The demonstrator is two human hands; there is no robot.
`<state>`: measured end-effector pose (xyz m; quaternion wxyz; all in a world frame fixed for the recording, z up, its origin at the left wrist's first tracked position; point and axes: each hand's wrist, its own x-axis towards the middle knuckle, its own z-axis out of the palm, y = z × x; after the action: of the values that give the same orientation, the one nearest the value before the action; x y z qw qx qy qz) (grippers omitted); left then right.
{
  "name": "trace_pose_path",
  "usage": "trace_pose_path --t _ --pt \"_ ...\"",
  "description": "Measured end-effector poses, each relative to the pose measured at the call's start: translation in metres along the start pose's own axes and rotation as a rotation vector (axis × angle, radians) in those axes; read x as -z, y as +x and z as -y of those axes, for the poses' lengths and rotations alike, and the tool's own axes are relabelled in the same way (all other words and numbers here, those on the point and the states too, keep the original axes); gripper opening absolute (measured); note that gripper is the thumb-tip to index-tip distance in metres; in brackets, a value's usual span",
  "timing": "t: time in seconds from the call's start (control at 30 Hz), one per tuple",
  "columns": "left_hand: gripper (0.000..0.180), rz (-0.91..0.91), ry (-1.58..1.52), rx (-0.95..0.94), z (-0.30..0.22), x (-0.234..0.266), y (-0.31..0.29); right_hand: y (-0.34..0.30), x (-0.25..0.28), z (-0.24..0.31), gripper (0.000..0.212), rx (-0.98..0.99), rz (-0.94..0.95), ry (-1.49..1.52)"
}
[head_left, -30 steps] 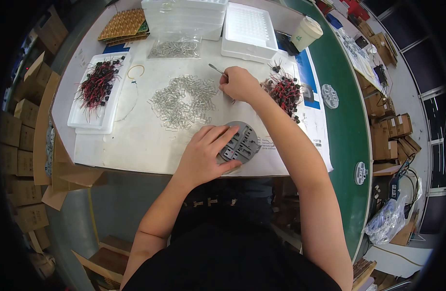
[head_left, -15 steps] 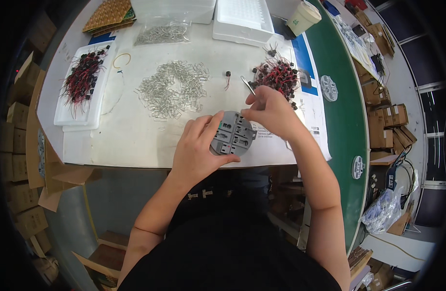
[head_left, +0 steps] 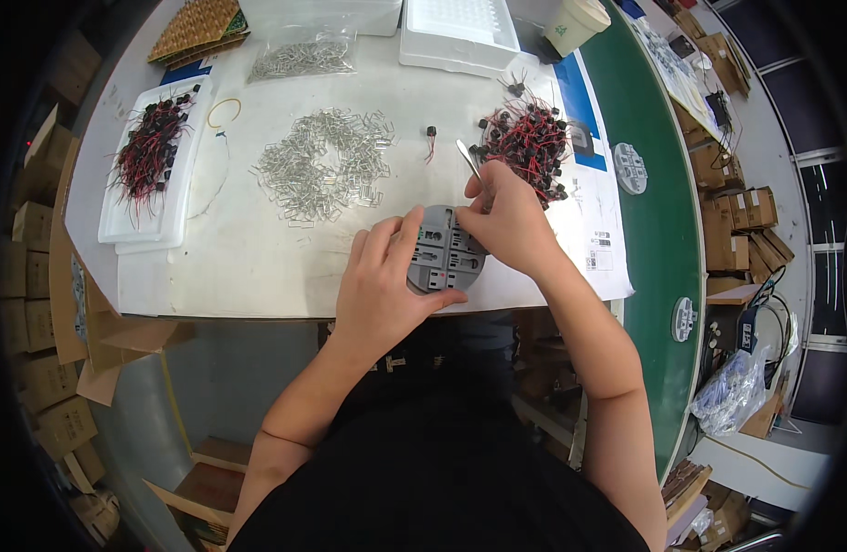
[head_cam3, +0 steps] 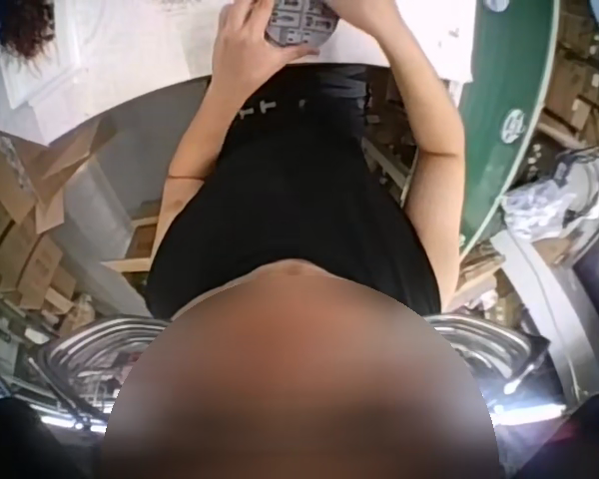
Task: Assembling small red wires into circular connector components using a pick tool at a factory workbench.
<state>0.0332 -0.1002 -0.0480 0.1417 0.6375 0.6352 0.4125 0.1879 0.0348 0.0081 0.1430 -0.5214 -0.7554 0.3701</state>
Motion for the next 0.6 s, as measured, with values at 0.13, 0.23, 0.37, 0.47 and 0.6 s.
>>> trace_pose_path --t 0.13,0.23,0.37,0.47,0.6 --pt "0.111 0.000 -0.007 -0.004 0.001 0.001 0.000 -0.001 -0.002 -0.002 0.024 0.010 -0.052 0.023" --pt "0.111 -0.001 0.006 -0.011 0.000 0.001 0.000 -0.002 -0.001 -0.003 0.026 0.013 -0.030 0.013" --pt "0.110 0.015 0.001 -0.010 0.000 0.001 0.002 0.001 -0.002 -0.005 0.028 0.014 -0.001 -0.038" --pt "0.110 -0.001 0.016 -0.014 0.003 0.000 0.001 0.000 0.002 -0.003 0.026 0.003 0.020 -0.041" --pt "0.110 0.018 0.019 0.004 0.001 0.003 0.000 -0.010 0.014 -0.011 0.021 0.039 0.021 0.029"
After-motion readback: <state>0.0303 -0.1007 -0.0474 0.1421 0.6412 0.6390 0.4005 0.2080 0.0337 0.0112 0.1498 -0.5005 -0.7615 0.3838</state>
